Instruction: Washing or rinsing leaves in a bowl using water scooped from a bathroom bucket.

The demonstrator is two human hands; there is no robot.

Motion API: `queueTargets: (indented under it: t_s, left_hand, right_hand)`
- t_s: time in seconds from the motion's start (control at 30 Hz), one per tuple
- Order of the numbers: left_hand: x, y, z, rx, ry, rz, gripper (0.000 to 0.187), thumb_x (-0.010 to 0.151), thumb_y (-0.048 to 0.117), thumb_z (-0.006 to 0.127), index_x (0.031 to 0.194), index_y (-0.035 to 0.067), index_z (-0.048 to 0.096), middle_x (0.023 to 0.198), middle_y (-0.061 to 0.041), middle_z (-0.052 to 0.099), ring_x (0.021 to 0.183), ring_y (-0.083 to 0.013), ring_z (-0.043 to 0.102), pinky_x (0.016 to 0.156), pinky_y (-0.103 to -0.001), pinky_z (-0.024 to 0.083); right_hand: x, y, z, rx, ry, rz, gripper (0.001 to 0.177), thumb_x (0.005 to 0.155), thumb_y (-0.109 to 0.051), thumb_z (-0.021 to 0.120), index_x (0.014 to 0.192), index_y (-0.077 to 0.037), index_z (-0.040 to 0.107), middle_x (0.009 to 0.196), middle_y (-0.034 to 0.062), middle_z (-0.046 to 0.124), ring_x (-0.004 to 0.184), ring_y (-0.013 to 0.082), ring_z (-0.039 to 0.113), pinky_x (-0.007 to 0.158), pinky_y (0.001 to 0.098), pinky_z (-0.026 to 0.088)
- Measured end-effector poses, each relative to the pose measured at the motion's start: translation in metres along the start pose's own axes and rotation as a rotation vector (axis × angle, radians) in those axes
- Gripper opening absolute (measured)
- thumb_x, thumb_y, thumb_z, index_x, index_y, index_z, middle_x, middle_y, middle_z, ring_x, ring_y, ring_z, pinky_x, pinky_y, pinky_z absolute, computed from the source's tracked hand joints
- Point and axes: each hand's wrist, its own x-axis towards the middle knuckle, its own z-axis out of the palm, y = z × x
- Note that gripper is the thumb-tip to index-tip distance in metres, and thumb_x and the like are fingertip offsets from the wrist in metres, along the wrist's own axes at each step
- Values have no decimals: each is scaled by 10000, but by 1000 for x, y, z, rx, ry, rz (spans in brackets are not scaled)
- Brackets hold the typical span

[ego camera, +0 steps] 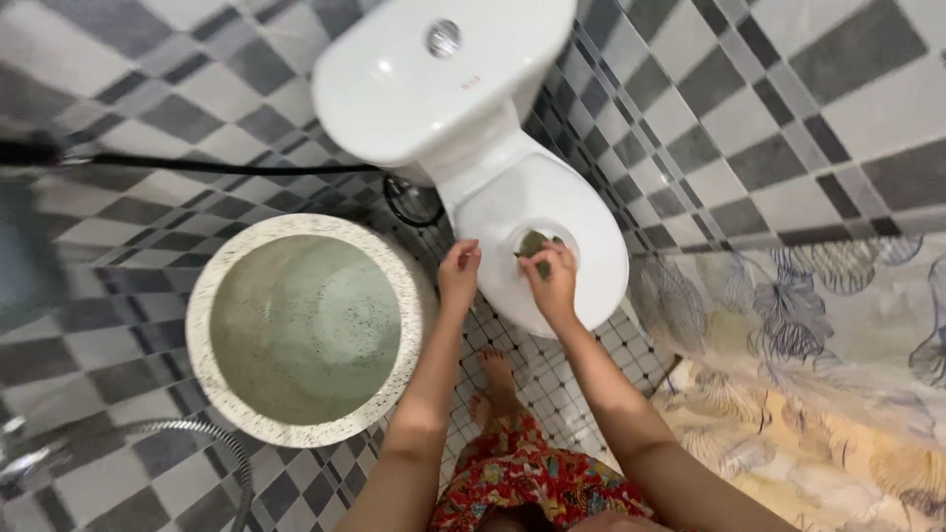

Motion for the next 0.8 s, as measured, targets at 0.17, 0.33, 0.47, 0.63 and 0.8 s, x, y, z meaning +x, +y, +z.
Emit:
queueTargets:
  t_s: [0.17, 0.33, 0.47, 0.63, 0.8]
  left_hand:
    - [-17, 64, -58, -242, 73, 83, 217, 1003, 147, 674, 1183, 34, 719, 996, -7, 733, 897, -97, 652, 829, -263, 529]
    - [-26, 123, -136, -249, 172, 122, 221, 998, 143, 687, 1182, 22, 713, 999, -23, 732, 907, -100, 657, 840, -270, 538]
    - [-48, 180, -204, -258, 226, 261, 237, 986, 119, 677, 1210, 41, 686, 1076, -16, 729, 973, -96, 662, 880, -270, 528]
    - [-88, 254, -291, 1, 561, 374, 275, 944, 127, 709, 1210, 61, 689, 1125, -57, 733, 1046, -155, 712, 922, -288, 539]
    - [-101, 285, -373, 215, 1078, 608, 254, 961, 146, 755, 1186, 49, 689, 1310, -184, 643, 1280, -295, 606, 1092, -398, 466]
  right_hand:
    - [8, -99, 7, 193, -86, -96, 187, 853, -213, 813, 970, -108, 712, 1230, 128, 657, 1170, 303, 603, 921, 396, 520]
    - [16, -180, 25, 341, -214, -260, 323, 904, -238, 798, 1180, -103, 699, 1231, 85, 655, 1124, 236, 632, 901, 331, 505]
    - [21, -246, 42, 405, -358, -233, 430, 915, -249, 803, 1299, -112, 667, 1210, 74, 644, 1037, 198, 599, 897, 302, 492]
    - [30, -304, 88, 538, -514, -254, 539, 922, -280, 810, 1402, -116, 627, 1211, 85, 598, 1034, 192, 554, 916, 308, 490]
    - [50, -366, 148, 632, -695, -271, 711, 867, -362, 813, 1463, -84, 542, 1387, 134, 620, 1266, 212, 574, 1009, 329, 458]
